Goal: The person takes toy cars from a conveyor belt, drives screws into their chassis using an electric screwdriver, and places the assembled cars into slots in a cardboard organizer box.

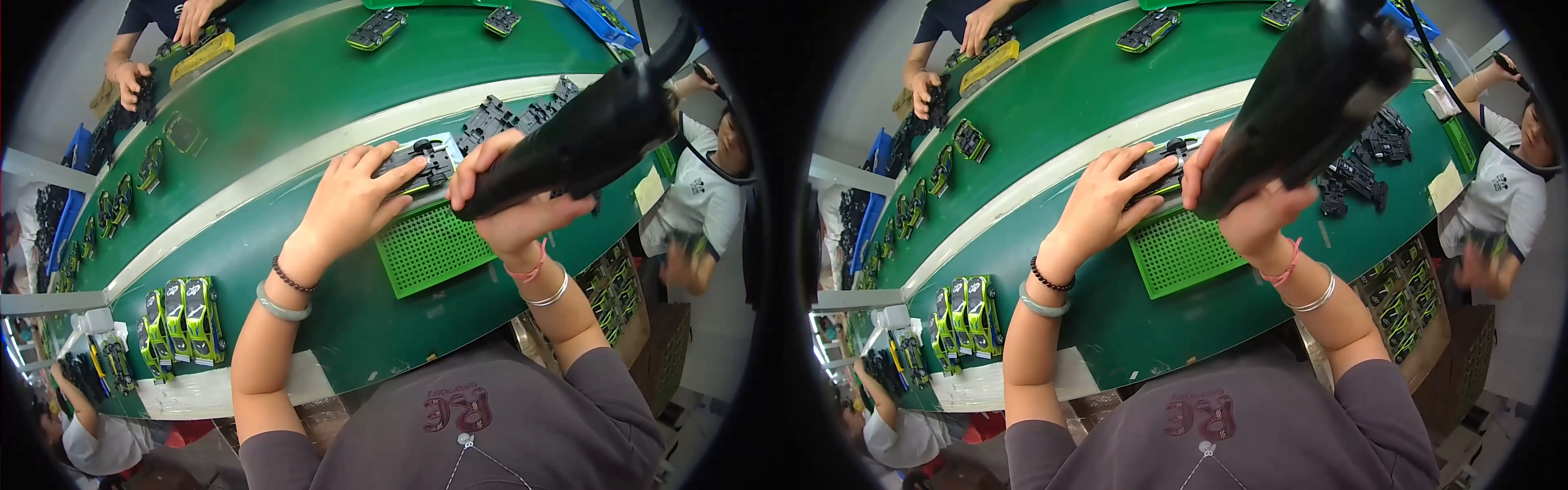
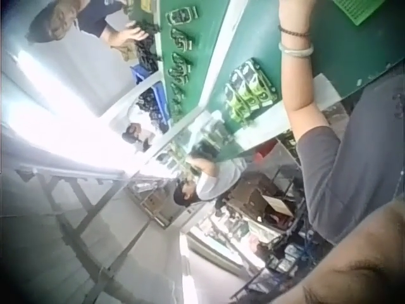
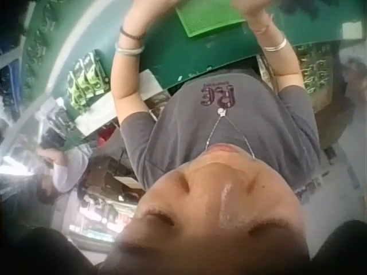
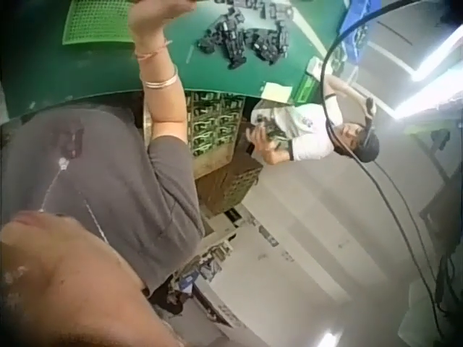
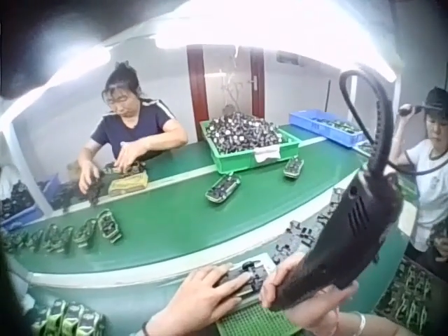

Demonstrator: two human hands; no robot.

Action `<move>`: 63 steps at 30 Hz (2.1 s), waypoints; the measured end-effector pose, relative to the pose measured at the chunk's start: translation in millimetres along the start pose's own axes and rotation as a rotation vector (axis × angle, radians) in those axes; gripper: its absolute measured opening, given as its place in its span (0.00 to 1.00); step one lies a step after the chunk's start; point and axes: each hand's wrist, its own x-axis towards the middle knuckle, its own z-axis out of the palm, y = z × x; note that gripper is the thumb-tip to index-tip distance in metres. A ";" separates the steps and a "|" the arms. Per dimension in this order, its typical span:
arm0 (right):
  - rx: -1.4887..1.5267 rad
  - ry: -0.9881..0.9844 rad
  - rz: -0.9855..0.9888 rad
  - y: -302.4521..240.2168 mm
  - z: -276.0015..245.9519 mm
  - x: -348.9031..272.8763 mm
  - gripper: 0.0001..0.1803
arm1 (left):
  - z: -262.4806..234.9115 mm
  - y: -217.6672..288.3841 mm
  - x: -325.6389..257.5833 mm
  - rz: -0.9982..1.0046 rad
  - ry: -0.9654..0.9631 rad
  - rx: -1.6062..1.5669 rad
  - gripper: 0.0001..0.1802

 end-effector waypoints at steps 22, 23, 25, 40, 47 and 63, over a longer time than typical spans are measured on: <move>-0.348 -0.030 0.098 18.0 0.9 -15.3 0.55 | 1.8 -0.3 -1.8 0.011 0.033 0.022 0.24; -0.362 -0.044 0.108 16.5 1.3 -14.6 0.55 | 1.9 -0.5 -1.7 0.013 0.035 0.024 0.24; -0.377 -0.059 0.113 14.4 0.5 -13.3 0.55 | 2.9 -1.0 -1.3 0.006 0.027 0.006 0.24; -0.218 0.015 -0.176 -7.1 -7.1 53.6 0.55 | -2.5 3.3 0.3 0.011 -0.008 0.008 0.26; -0.243 -0.018 -0.128 4.1 -9.1 53.5 0.53 | 0.8 1.0 -1.1 0.017 0.030 0.026 0.26; -0.412 -0.041 0.013 18.3 -7.4 58.9 0.50 | 1.3 3.1 -1.3 0.021 0.035 0.024 0.24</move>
